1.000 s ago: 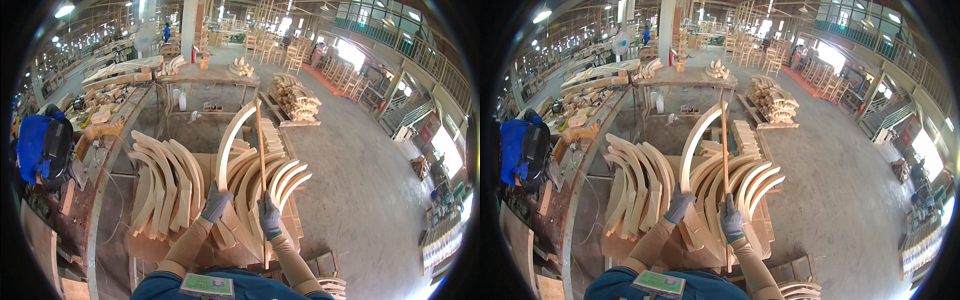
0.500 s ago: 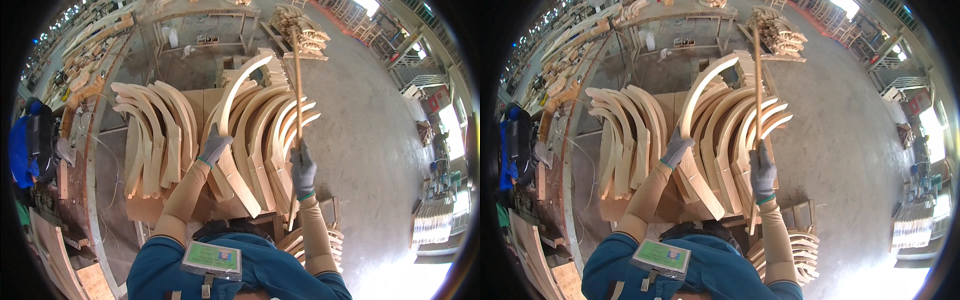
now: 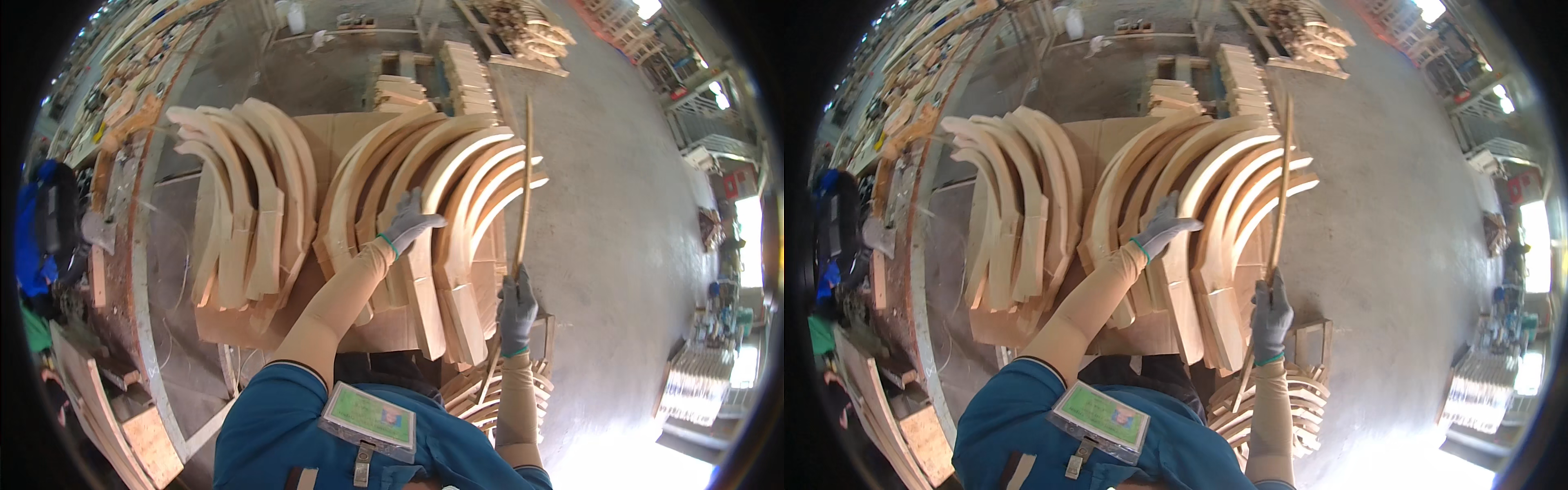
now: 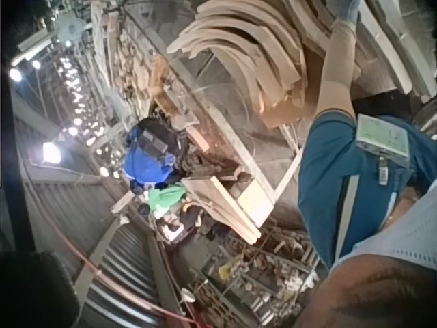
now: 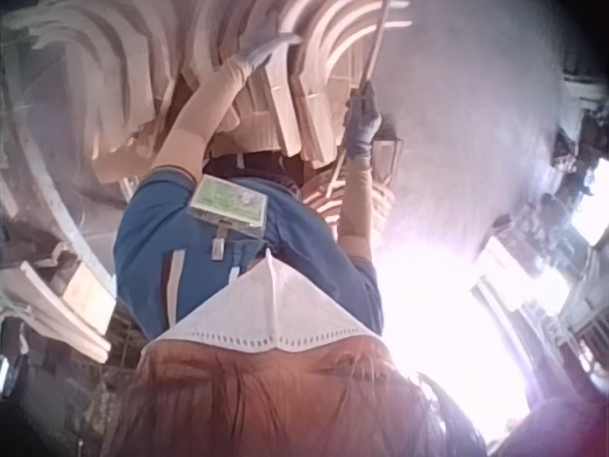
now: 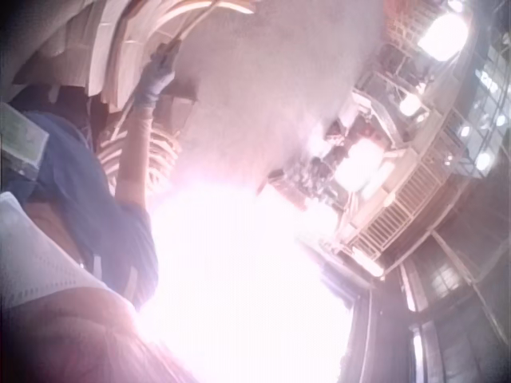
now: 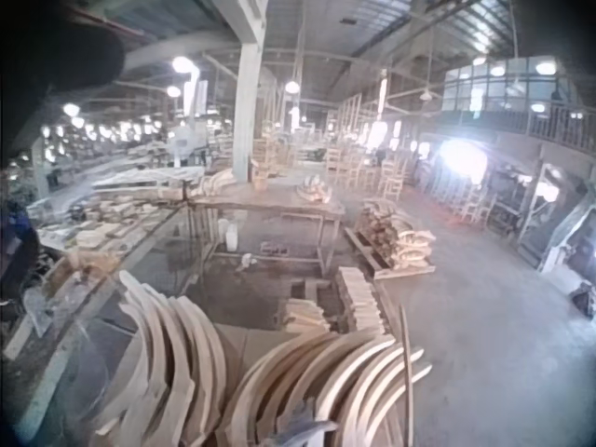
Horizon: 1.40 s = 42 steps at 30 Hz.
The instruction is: The person repeatedly picks up curved wooden chair parts from a pile and stacks them on a wooden pallet. They handle the parts one at a time, placing them in a neat stack. The person wears gloves and uses a thin wooden stick to assist in handling the parts.
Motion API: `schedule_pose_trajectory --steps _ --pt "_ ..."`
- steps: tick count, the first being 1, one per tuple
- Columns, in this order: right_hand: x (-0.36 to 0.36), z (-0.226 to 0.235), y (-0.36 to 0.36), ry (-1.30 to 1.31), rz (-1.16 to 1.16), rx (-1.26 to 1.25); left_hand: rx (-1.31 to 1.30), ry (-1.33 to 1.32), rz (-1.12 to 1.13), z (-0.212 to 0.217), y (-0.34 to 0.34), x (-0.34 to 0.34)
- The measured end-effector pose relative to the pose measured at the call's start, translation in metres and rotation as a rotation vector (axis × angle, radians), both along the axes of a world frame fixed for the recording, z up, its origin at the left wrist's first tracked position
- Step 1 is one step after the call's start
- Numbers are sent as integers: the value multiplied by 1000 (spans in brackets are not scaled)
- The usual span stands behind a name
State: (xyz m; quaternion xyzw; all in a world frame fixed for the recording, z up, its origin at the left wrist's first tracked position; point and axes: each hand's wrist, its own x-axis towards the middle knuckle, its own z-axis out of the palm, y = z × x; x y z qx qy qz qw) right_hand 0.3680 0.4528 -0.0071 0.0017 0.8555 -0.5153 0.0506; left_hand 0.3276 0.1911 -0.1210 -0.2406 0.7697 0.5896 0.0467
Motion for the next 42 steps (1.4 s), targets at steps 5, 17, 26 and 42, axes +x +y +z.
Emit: schedule_pose_trajectory --steps 5,17,26,42 --pt "0 -6 1 -27 23 20 -526 -77 13 -13 -63 12" --pt "18 18 -23 -108 100 18 -478 -190 189 -26 -151 52" --pt "48 83 -124 43 161 -347 137 256 261 99 -142 95" --pt "89 93 -154 378 155 -156 164 562 337 164 -121 169"
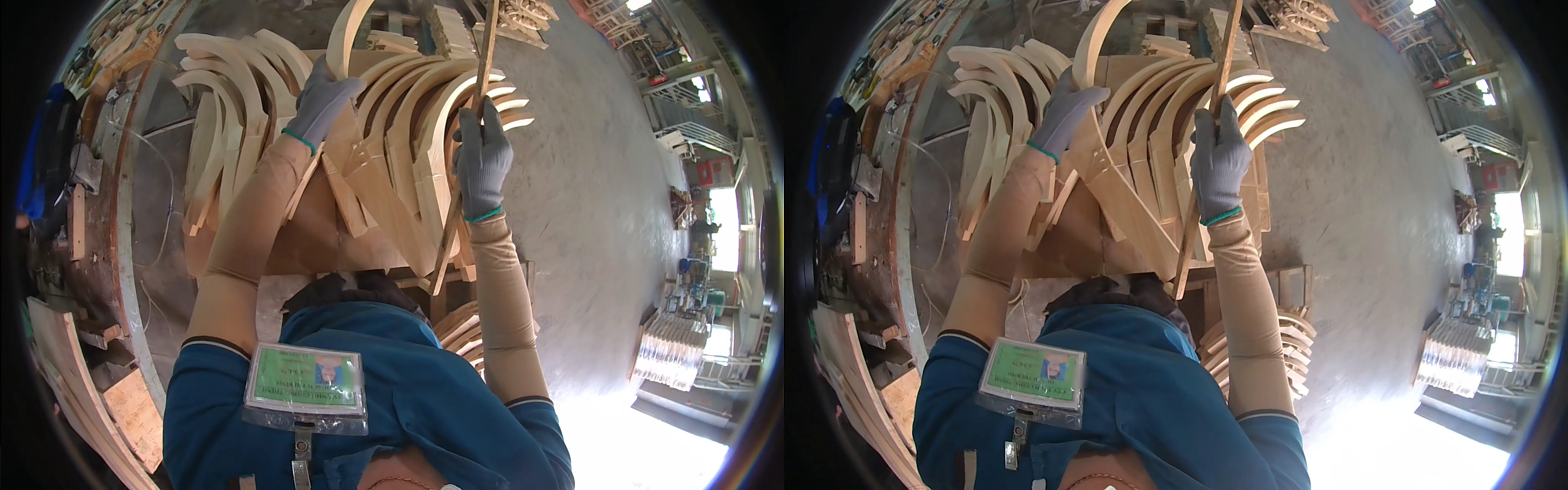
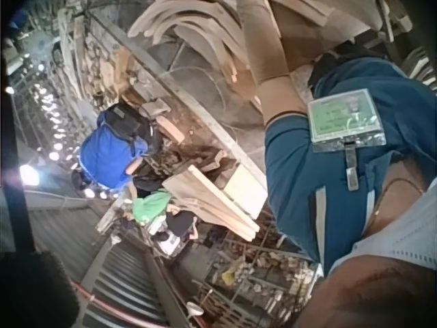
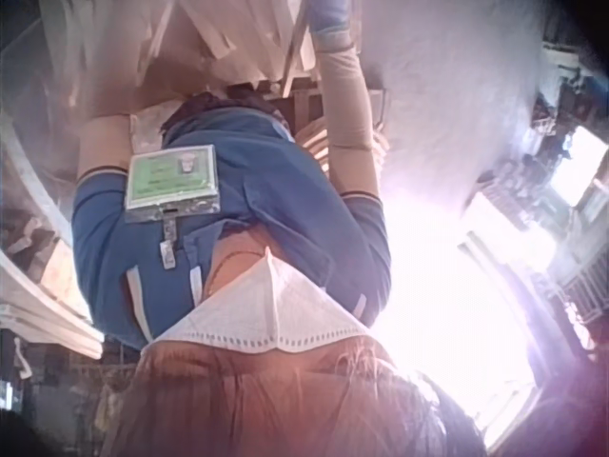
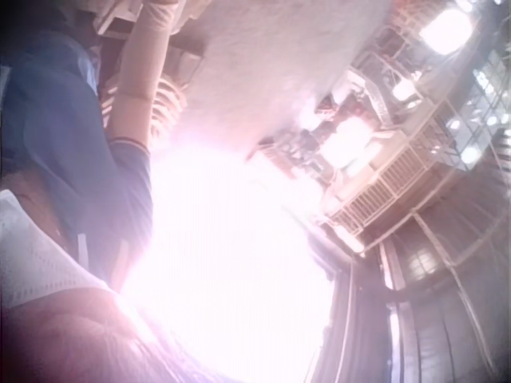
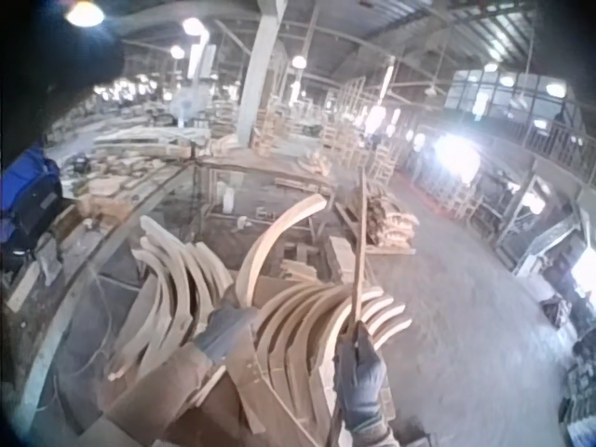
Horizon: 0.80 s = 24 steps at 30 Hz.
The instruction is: The person repeatedly picks up curved wooden chair parts from a pile and stacks them on a wooden pallet. They handle the parts one at a time, placing them in a neat stack. The person wears gloves and uses a thin wooden stick to assist in handling the parts.
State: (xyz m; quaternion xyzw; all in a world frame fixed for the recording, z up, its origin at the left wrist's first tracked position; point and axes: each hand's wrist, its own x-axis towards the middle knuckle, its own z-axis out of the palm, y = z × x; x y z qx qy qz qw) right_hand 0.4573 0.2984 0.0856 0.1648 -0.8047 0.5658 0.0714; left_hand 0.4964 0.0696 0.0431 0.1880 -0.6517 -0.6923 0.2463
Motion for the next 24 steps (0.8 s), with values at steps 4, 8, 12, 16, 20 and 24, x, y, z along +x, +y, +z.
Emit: schedule_pose_trajectory --steps 4,8,12,16,20,24 --pt "3 -1 -4 55 -17 48 -16 -35 25 0 -3 2" --pt "6 -2 -4 -6 -8 63 -39 53 51 -3 1 2" --pt "6 -6 -5 -8 -27 43 -75 -27 78 -3 2 3" --pt "4 -9 0 -22 -52 77 -48 -126 80 1 10 6" --pt "3 -21 7 195 -27 213 -107 -126 73 -4 19 4" --pt "0 -29 4 385 21 185 -577 86 211 -48 11 -6"
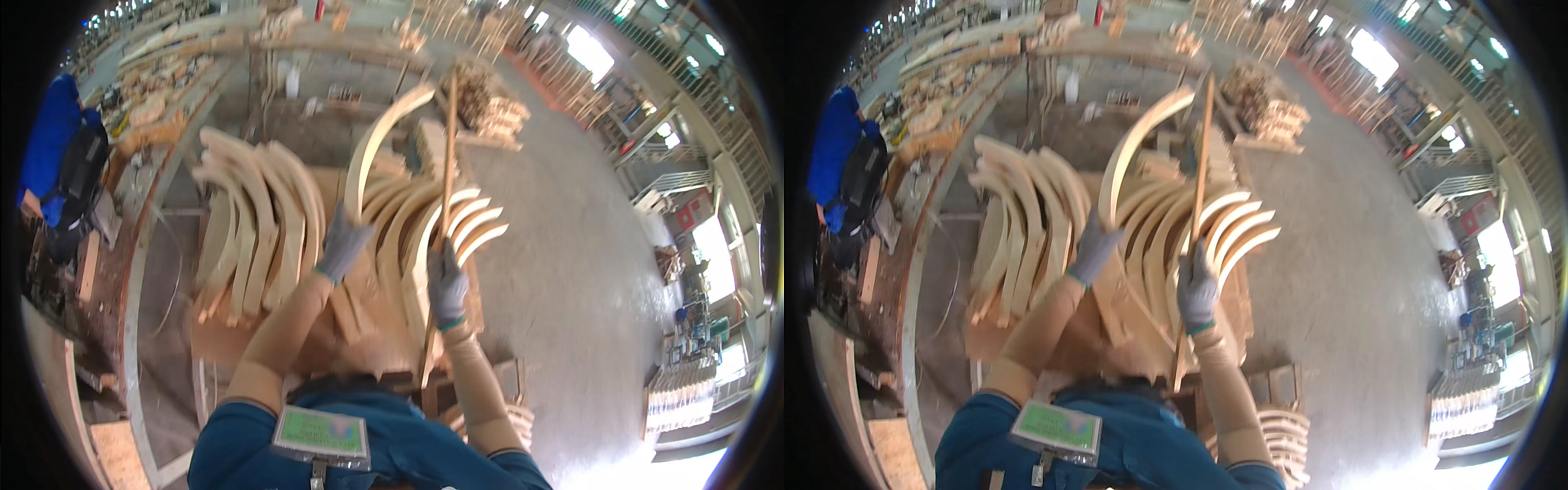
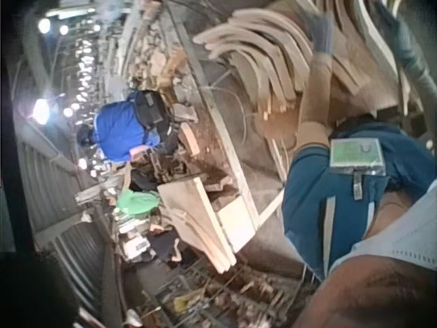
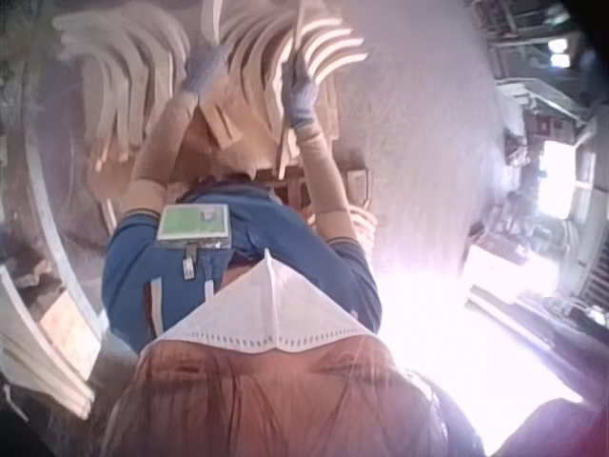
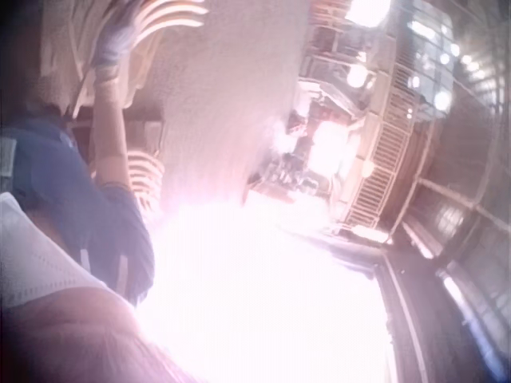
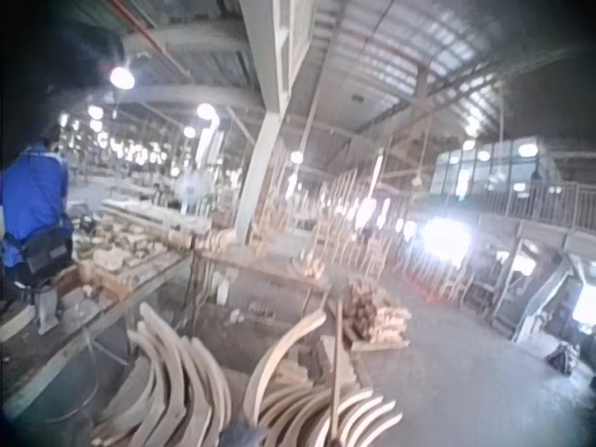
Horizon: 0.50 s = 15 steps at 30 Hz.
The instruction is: The person repeatedly picks up curved wooden chair parts from a pile and stacks them on a wooden pallet. They handle the parts one at a time, placing them in a neat stack. The person wears gloves and uses a thin wooden stick to assist in handling the parts.
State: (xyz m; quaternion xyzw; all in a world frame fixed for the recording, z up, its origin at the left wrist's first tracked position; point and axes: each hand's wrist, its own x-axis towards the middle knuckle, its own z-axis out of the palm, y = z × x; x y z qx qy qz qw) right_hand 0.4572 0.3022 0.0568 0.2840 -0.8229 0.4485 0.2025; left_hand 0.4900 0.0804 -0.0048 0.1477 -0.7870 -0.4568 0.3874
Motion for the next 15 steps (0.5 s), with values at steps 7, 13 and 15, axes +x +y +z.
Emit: schedule_pose_trajectory --steps 7,13,15 --pt "2 2 9 -79 -39 68 505 5 -211 39 27 7" --pt "0 0 7 -38 -41 72 483 -64 -160 48 32 9" --pt "-3 1 6 -19 -41 81 479 -31 -142 52 33 8"
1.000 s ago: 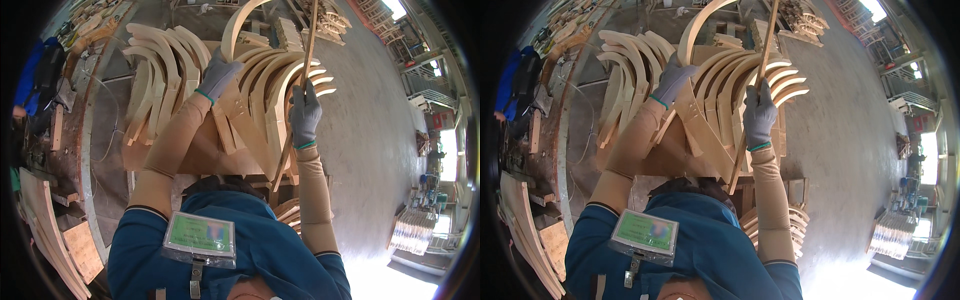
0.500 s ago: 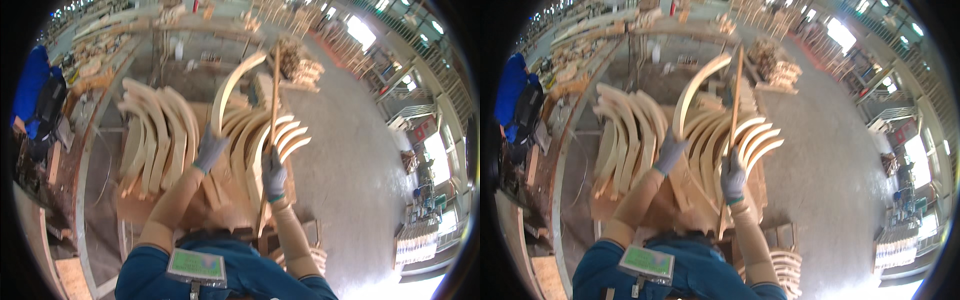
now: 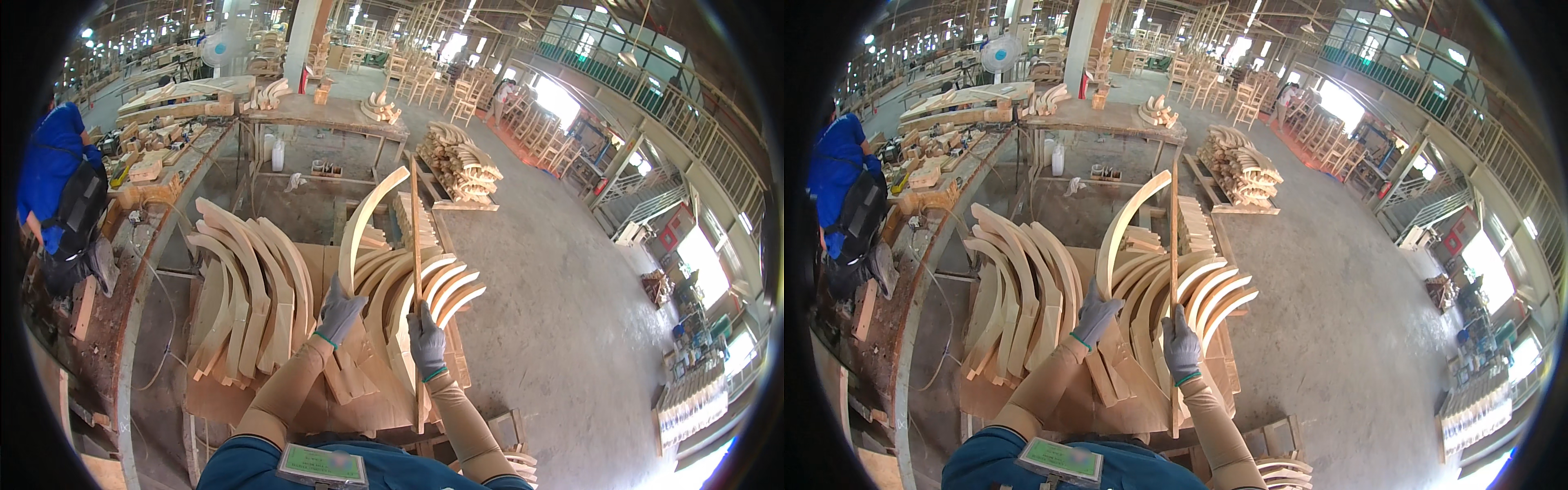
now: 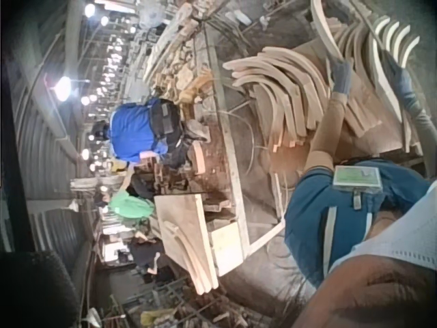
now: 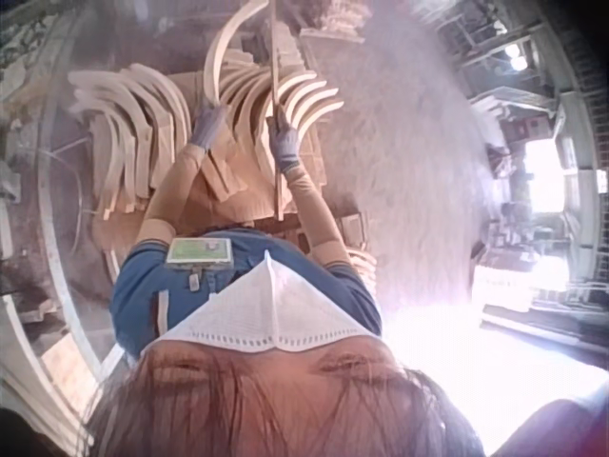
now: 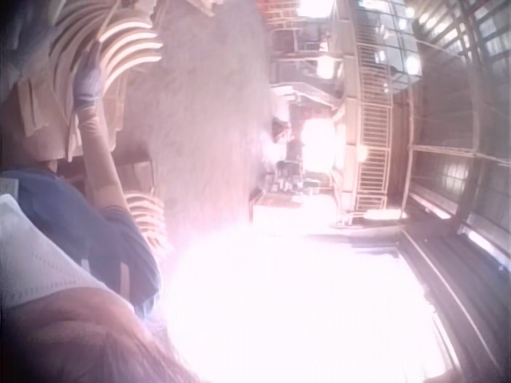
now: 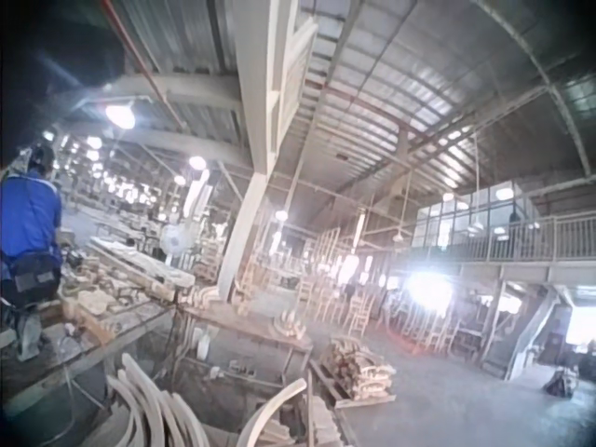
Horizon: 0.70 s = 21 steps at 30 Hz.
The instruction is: The person repeatedly picks up curved wooden chair parts from a pile and stacks them on a wooden pallet. They handle the parts one at a time, placing them in a neat stack. The person wears gloves and uses a thin wooden stick to assist in handling the parts.
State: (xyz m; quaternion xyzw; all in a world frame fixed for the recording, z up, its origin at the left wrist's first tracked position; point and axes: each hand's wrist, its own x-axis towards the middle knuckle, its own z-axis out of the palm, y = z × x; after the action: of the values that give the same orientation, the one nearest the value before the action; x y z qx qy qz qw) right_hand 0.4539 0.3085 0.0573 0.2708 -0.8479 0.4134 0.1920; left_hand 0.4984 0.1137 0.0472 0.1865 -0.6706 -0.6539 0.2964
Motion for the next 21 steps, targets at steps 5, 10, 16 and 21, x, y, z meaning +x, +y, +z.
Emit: schedule_pose_trajectory --steps 5,10,16,21 --pt "-5 2 5 37 -20 30 167 53 -162 11 6 0" --pt "-2 12 -5 -108 -32 99 29 61 -45 -5 -10 0" --pt "-15 27 16 -171 28 -307 2 -4 29 13 -17 -4" --pt "6 69 29 -374 10 -496 18 19 143 9 -48 14"
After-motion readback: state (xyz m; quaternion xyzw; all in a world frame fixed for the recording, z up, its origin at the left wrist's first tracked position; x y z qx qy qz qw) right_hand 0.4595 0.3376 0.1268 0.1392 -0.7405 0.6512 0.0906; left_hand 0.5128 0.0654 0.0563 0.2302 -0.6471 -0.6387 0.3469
